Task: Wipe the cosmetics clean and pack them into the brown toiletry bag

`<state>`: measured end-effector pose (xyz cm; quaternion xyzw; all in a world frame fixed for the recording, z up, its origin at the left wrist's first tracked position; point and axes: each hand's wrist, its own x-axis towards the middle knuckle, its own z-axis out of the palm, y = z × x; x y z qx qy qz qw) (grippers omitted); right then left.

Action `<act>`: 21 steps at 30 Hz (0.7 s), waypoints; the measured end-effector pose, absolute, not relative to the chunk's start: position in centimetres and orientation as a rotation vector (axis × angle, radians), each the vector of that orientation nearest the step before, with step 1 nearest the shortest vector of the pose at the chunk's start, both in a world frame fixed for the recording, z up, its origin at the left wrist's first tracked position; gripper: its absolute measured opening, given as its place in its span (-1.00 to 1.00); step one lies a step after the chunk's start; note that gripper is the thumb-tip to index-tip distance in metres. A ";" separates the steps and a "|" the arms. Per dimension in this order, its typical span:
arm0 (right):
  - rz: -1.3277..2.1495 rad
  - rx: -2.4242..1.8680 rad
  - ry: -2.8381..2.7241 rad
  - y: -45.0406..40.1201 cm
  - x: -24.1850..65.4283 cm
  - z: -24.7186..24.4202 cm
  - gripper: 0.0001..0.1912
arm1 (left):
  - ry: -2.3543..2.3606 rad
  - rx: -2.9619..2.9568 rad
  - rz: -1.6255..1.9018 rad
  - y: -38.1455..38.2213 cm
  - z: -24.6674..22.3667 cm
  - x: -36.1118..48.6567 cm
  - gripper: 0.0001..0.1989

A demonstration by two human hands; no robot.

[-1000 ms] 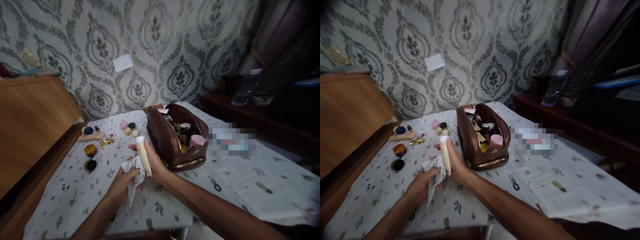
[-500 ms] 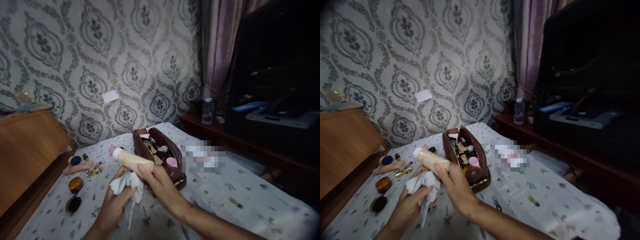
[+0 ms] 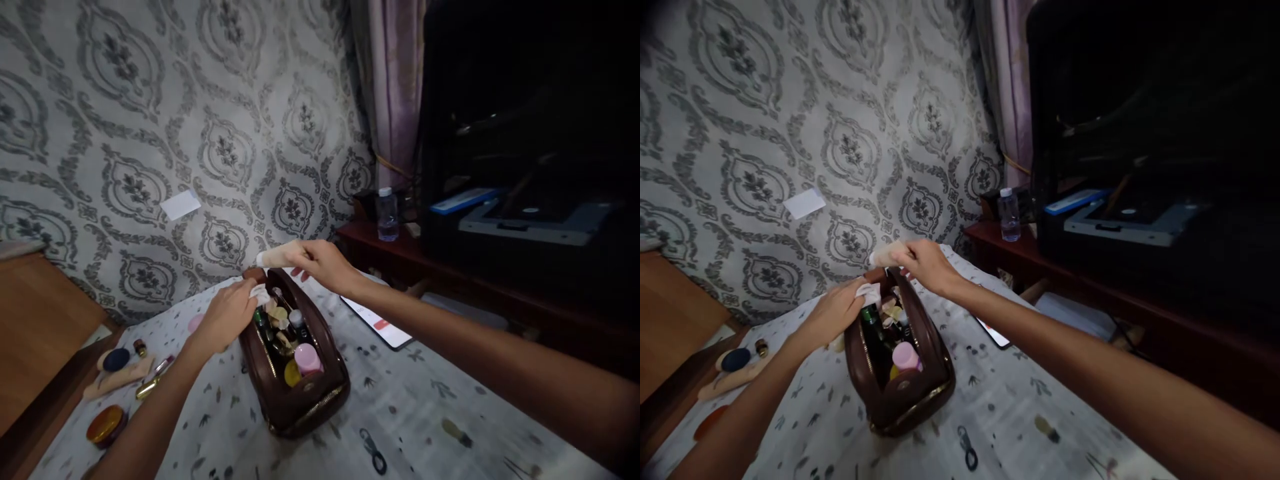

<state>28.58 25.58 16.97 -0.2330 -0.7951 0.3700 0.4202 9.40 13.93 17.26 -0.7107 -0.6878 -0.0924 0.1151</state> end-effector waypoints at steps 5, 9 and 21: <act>0.810 -0.635 -2.374 28.5 25.1 18.0 -0.73 | -1.953 -2.022 -0.368 13.5 15.7 9.2 -0.64; 0.735 -0.616 -2.590 29.5 22.7 19.0 -0.74 | -1.933 -2.013 -0.442 13.6 15.1 9.0 -0.65; 0.679 -0.305 -3.091 30.5 15.0 17.7 -0.89 | -2.026 -1.994 -0.648 13.6 14.7 9.7 -0.69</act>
